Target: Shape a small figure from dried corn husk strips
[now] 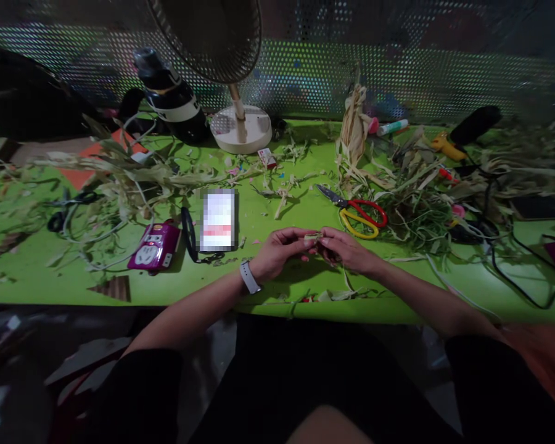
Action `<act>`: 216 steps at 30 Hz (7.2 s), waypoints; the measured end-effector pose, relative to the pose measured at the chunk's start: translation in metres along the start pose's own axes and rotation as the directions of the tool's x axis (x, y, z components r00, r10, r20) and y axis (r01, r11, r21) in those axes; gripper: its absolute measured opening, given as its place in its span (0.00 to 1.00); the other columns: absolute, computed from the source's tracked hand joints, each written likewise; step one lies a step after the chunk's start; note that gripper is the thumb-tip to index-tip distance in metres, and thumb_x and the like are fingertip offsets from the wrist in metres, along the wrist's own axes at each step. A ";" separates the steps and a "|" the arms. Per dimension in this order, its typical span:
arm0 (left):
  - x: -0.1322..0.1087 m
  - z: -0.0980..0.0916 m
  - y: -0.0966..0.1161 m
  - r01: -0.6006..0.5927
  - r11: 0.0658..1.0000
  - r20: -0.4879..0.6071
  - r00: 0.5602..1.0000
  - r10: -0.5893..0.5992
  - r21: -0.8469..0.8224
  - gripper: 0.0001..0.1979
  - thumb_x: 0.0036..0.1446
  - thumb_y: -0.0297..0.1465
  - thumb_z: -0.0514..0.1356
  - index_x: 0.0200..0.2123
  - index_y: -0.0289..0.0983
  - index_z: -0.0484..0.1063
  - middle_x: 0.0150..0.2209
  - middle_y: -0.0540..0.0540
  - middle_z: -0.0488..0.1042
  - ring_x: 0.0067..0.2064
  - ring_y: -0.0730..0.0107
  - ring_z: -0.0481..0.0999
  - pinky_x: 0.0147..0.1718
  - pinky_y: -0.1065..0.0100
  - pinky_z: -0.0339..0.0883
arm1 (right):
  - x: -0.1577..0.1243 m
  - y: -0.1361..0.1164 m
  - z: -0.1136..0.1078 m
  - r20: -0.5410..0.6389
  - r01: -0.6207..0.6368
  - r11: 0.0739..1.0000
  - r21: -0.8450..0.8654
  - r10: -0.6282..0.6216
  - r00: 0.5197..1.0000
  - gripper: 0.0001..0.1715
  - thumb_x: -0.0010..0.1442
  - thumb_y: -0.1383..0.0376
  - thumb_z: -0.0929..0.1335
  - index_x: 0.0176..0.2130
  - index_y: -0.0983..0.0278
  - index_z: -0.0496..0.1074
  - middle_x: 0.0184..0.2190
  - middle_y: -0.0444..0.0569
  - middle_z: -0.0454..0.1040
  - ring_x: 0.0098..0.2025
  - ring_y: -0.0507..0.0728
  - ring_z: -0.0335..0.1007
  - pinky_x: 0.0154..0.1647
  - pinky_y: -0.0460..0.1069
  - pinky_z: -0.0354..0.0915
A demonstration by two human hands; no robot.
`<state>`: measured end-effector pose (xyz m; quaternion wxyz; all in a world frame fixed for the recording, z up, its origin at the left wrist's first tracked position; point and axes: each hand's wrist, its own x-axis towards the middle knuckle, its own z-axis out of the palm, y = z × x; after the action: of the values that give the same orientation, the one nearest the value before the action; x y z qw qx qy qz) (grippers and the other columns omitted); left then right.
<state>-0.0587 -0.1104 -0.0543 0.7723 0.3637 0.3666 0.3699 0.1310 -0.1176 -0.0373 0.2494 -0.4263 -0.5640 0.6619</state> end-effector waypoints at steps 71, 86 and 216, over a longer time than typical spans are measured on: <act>0.012 -0.015 0.019 -0.189 0.947 -0.304 0.947 0.106 -0.258 0.17 0.38 0.35 0.74 0.30 0.32 0.75 0.26 0.51 0.77 0.24 0.83 0.72 0.23 0.79 0.63 | -0.011 -0.016 -0.102 -0.536 -0.406 0.584 -0.703 -0.060 0.842 0.16 0.45 0.56 0.69 0.33 0.63 0.70 0.27 0.48 0.74 0.26 0.55 0.67 0.28 0.48 0.61; 0.009 -0.010 0.023 -0.296 0.923 -0.326 0.922 0.209 -0.246 0.19 0.37 0.38 0.74 0.31 0.33 0.76 0.26 0.50 0.77 0.25 0.83 0.74 0.23 0.81 0.63 | -0.024 -0.020 -0.036 -0.178 -0.190 0.705 -0.683 0.091 0.980 0.31 0.48 0.50 0.72 0.48 0.62 0.64 0.34 0.47 0.71 0.31 0.55 0.65 0.34 0.51 0.64; 0.019 0.006 0.042 -0.591 0.727 0.274 0.806 0.524 0.350 0.17 0.58 0.39 0.61 0.48 0.39 0.71 0.40 0.45 0.74 0.37 0.73 0.73 0.36 0.72 0.68 | 0.016 -0.065 -0.037 0.085 0.538 0.703 -0.465 -0.570 0.817 0.17 0.68 0.55 0.60 0.34 0.63 0.64 0.25 0.40 0.61 0.26 0.48 0.55 0.27 0.45 0.54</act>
<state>-0.0583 -0.0771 -0.0220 0.5546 0.6417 0.2486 0.4679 0.1444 -0.0690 0.0210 0.3444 -0.3055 -0.7997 0.3853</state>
